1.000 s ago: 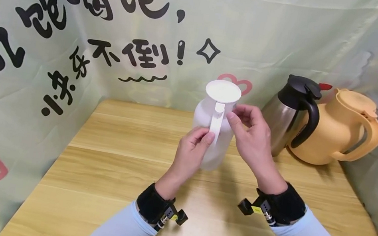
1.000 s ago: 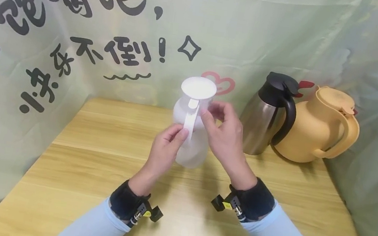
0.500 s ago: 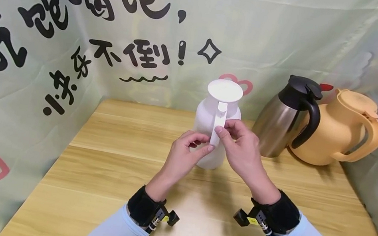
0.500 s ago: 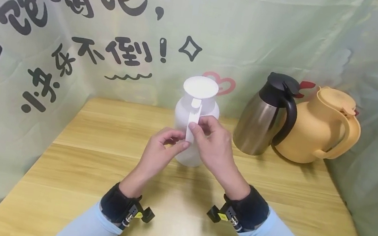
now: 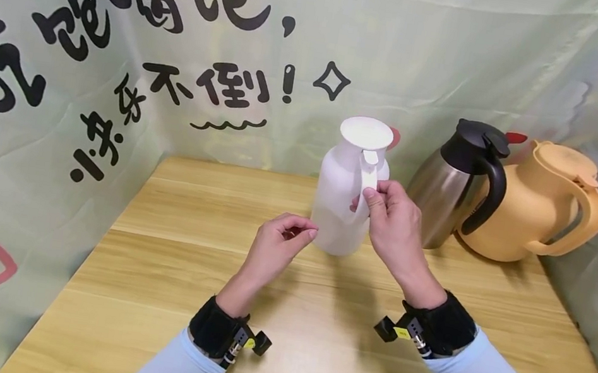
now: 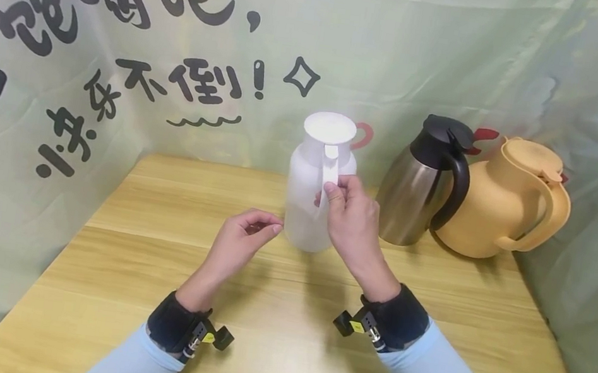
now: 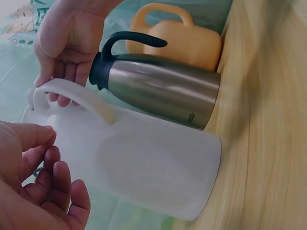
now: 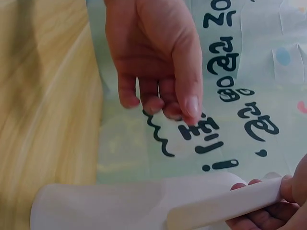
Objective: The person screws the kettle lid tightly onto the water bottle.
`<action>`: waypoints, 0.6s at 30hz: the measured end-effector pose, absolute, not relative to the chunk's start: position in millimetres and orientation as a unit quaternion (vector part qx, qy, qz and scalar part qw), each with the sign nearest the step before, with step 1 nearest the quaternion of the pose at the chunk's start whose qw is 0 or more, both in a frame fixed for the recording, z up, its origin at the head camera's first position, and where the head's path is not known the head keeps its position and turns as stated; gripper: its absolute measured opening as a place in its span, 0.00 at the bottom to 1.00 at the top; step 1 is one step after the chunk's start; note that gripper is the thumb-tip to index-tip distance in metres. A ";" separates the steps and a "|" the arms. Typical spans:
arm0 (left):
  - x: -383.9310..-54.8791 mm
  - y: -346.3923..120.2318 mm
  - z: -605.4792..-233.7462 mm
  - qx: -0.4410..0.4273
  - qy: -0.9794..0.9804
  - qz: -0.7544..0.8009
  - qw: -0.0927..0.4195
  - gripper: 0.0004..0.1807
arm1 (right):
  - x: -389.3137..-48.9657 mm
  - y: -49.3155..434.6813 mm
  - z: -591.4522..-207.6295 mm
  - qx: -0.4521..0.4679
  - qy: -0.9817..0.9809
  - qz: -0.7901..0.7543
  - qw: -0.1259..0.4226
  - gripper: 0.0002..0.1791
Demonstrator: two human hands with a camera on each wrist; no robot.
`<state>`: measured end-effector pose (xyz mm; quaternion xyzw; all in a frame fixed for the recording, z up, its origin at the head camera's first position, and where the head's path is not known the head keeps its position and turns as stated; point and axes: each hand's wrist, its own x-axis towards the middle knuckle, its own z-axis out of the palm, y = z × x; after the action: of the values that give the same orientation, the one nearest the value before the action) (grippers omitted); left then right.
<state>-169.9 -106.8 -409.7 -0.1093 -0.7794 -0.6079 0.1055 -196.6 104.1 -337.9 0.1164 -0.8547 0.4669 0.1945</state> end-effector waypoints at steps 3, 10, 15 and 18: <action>-170.8 -107.9 -409.6 -0.111 -0.780 -0.607 0.104 0.06 | -203.5 107.1 -337.4 0.108 -0.858 0.461 0.198 0.19; -172.7 -108.1 -411.3 -0.115 -0.785 -0.599 0.103 0.07 | -222.0 118.2 -336.8 0.087 -0.864 0.453 0.204 0.22; -172.4 -109.1 -412.7 -0.108 -0.791 -0.595 0.094 0.06 | -230.1 127.5 -336.5 0.071 -0.869 0.449 0.196 0.24; -172.1 -109.6 -413.4 -0.109 -0.793 -0.593 0.086 0.06 | -234.7 131.4 -336.0 0.062 -0.870 0.453 0.184 0.24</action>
<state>-172.1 -109.6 -413.4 -0.1094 -0.7933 -0.5927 0.0858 -234.7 131.4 -336.0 0.0622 -0.8699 0.4533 0.1841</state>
